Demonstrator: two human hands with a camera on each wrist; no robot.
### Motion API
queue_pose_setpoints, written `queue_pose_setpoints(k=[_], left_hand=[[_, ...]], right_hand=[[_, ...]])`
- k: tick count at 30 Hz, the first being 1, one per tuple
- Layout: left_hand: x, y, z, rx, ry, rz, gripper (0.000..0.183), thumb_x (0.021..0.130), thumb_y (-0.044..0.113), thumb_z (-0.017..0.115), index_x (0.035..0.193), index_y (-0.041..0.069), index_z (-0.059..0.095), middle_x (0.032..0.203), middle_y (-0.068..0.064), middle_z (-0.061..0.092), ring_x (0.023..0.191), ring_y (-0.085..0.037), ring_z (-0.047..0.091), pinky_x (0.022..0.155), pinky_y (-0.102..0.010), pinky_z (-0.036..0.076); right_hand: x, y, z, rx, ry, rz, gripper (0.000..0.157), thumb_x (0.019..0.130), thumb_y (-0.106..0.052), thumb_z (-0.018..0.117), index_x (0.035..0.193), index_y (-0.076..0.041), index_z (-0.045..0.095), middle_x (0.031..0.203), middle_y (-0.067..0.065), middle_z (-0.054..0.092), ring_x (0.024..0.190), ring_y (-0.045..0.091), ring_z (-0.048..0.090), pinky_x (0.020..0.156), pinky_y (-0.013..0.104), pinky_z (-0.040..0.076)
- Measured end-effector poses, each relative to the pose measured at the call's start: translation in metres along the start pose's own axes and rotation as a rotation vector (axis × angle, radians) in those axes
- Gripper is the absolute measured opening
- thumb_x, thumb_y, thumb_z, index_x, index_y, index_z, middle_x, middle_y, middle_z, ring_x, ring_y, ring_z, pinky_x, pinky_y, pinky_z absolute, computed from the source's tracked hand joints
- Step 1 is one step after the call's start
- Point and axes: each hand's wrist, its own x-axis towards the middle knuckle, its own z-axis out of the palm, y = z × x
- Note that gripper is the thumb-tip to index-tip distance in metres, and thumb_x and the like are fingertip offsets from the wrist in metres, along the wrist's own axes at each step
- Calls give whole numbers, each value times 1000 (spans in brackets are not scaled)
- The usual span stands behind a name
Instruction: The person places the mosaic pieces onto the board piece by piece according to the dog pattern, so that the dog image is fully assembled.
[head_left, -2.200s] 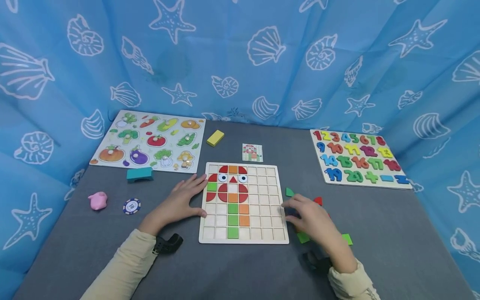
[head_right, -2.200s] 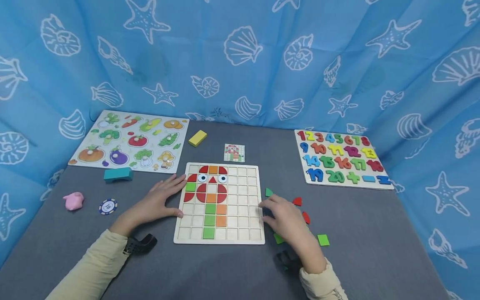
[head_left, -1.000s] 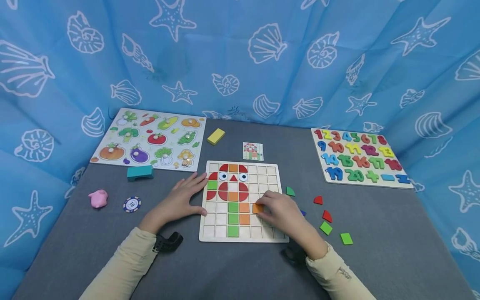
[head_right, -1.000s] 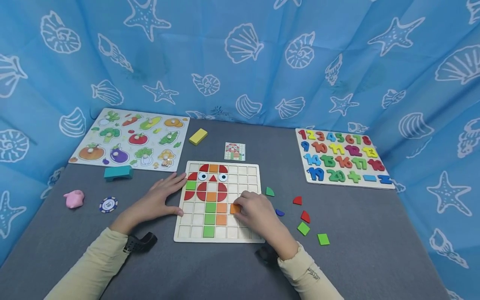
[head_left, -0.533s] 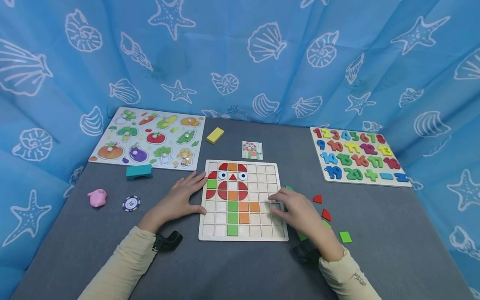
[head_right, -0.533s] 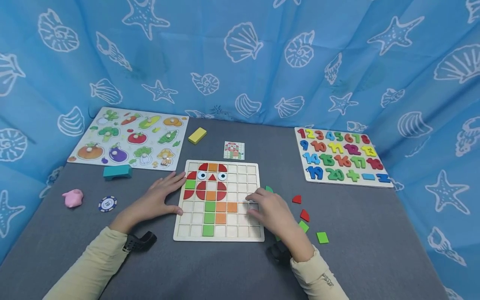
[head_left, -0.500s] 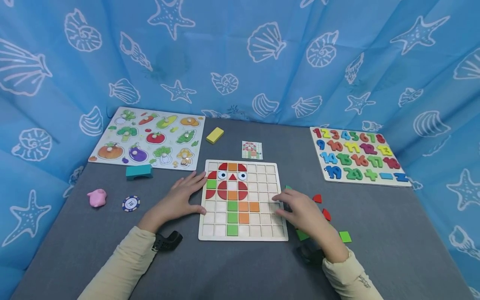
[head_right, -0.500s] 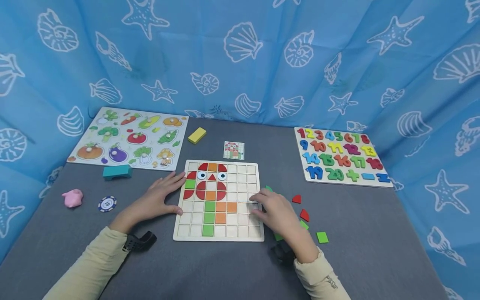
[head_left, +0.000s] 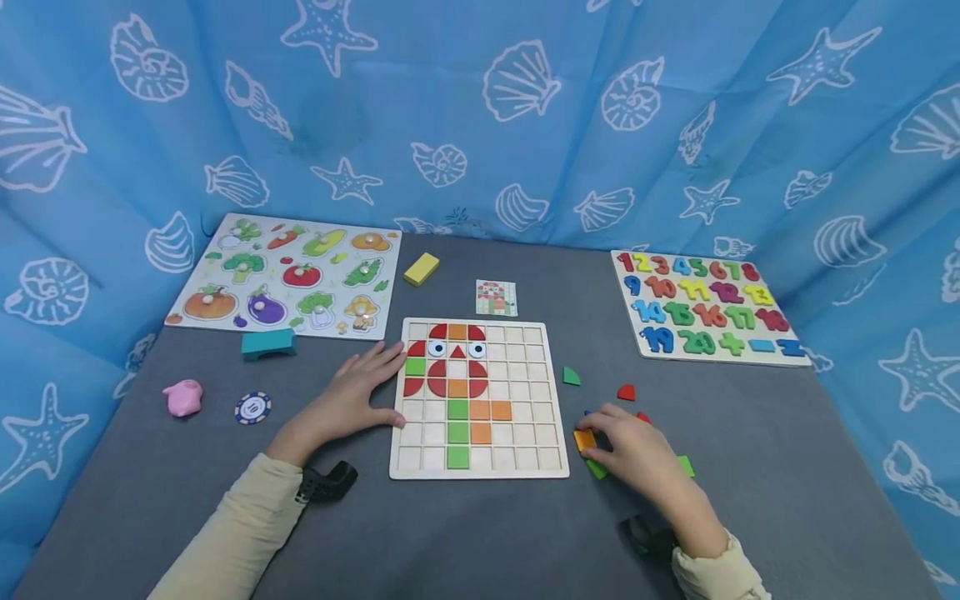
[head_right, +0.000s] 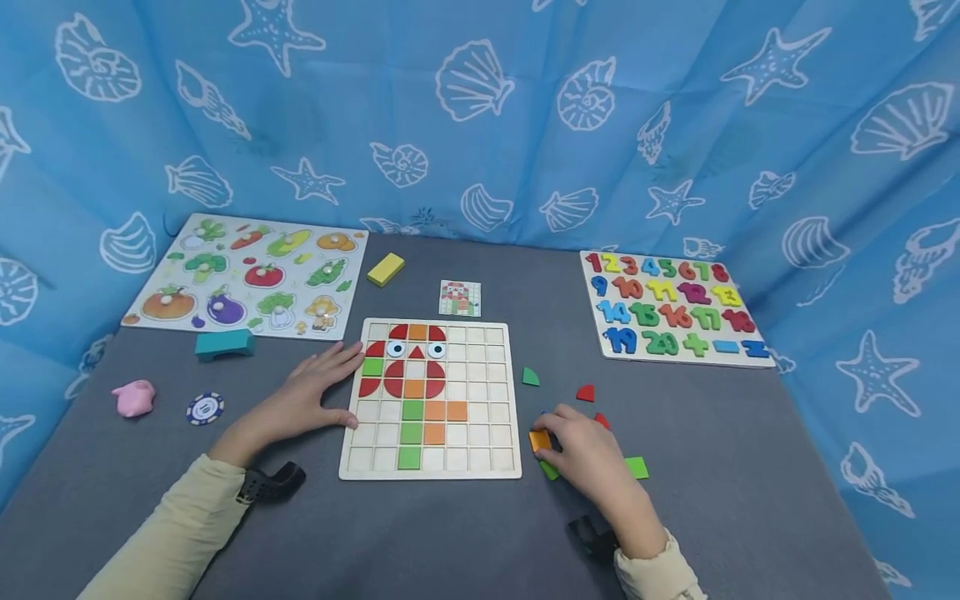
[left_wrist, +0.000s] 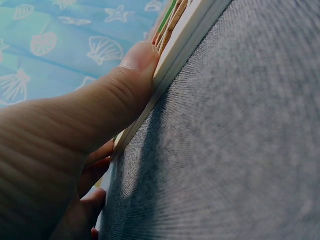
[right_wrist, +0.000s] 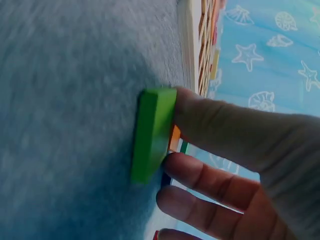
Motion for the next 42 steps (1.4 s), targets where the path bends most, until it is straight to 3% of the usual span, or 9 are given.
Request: queue_pose_setpoints(k=[5,9,13,18,23,33,42], left_hand=[[1,0,2,5,6,8,94,66,55,68,141,17,26,148,2,19,137,-24,7,106,-53,6],[1,2,2,6,9,5,94,66,54,68,141,17,26,148,2,19,137,-24,7,106,-53,6],[0,0,0,13,8,-5,94,66,53,69,141,17,25,148,2,18,137,-24,7,106,-52,6],[1,0,0,14,4,2,94,66,54,68,141,17,24,148,2,18,137,-24,7,106,-53,6],[1,-2,0,18,-1,5,95,66,55,67,142,18,24,148,2,18,137,-24,7,106,-53,6],[1,0,-1,9,-12,-21,95,66,55,67,142,18,23,148,3,17,137,-24,5,106,-52,5],[2,2,-2,9,-15,-31,95,66,53,69,141,18,24,148,2,17,137,-24,5,106,-52,4]], right_hand=[[4,-4,1,-44,25,3,26,68,-27,77,90,-17,67,84,-6,58,72,8,53,62,28,49],[10,-14,1,-37,119,-31,28,68,-29,76,90,-15,67,84,-5,59,70,8,52,60,27,47],[23,-36,2,-11,178,-130,30,68,-32,76,92,-15,67,84,-6,59,68,6,50,58,24,45],[35,-62,8,-13,170,-280,27,72,-35,72,92,-18,68,80,-10,57,67,2,47,59,21,45],[41,-74,15,-45,167,-352,25,71,-34,73,89,-18,68,77,-9,56,64,4,47,58,23,44],[46,-77,17,-63,119,-338,24,70,-33,74,89,-20,67,77,-10,55,64,4,47,57,22,44],[52,-79,15,-17,36,-250,28,67,-36,76,88,-21,66,78,-10,55,65,3,45,56,19,41]])
